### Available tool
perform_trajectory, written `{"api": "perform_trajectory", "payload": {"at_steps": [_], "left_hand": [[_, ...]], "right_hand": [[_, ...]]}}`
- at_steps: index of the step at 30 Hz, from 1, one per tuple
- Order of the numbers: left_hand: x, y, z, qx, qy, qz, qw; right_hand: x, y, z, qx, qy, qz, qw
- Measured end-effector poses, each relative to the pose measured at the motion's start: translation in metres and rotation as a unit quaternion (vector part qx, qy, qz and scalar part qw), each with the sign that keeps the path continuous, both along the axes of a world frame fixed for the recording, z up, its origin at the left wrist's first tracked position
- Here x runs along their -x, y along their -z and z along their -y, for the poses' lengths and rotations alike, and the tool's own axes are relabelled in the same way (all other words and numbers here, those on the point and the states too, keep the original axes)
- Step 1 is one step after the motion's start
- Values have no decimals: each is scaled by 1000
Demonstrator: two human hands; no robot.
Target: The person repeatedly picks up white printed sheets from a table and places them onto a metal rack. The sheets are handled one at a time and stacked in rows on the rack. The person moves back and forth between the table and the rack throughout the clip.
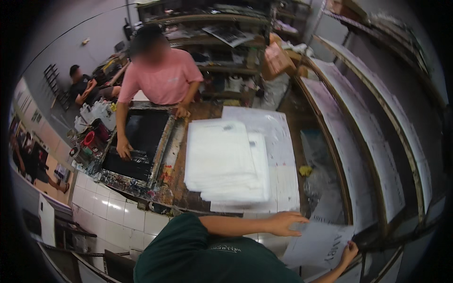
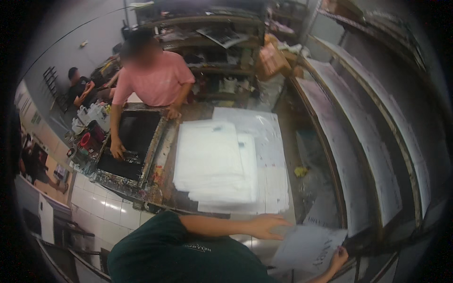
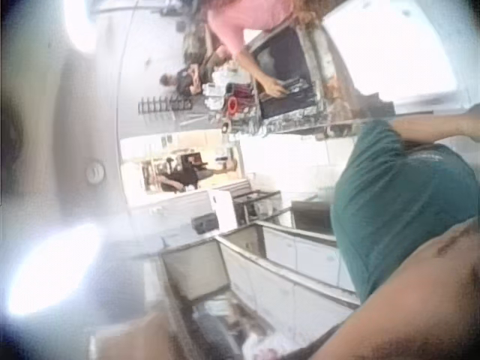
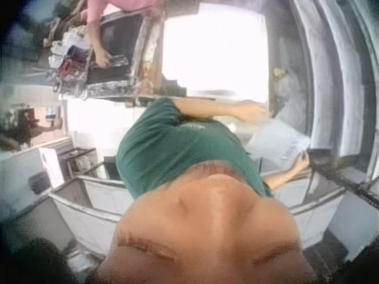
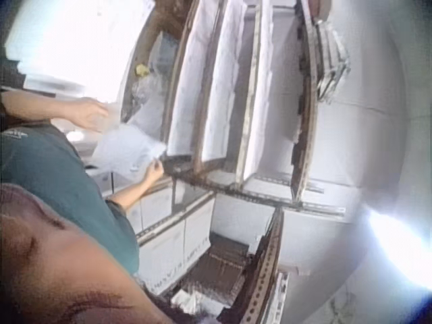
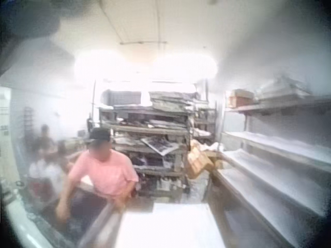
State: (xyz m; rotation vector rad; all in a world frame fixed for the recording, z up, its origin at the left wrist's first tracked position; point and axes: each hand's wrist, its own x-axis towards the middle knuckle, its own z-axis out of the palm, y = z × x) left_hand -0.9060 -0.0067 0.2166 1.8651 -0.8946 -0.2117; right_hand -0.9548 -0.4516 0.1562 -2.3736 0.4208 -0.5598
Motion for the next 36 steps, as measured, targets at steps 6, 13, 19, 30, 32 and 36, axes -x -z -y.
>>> {"api": "perform_trajectory", "payload": {"at_steps": [6,13,19,30,32,36], "left_hand": [[-26,102,-48,210,-158,-180,948],[-13,89,-130,270,-331,-291,856],[-12,97,-154,313,-380,-351,797],[-45,109,-171,369,-372,-379,763],[-53,110,-160,370,-382,-398,748],[-80,161,-172,370,-303,-395,784]], "right_hand": [[-24,30,10,-35,37,-22,998],[-43,1,-23,-13,9,-36,999],[-60,19,-11,-9,26,-41,999],[-69,-59,-71,40,-5,-35,999],[-69,-74,-55,93,-22,-4,995],[-64,-133,-71,66,56,-15,996]]}}
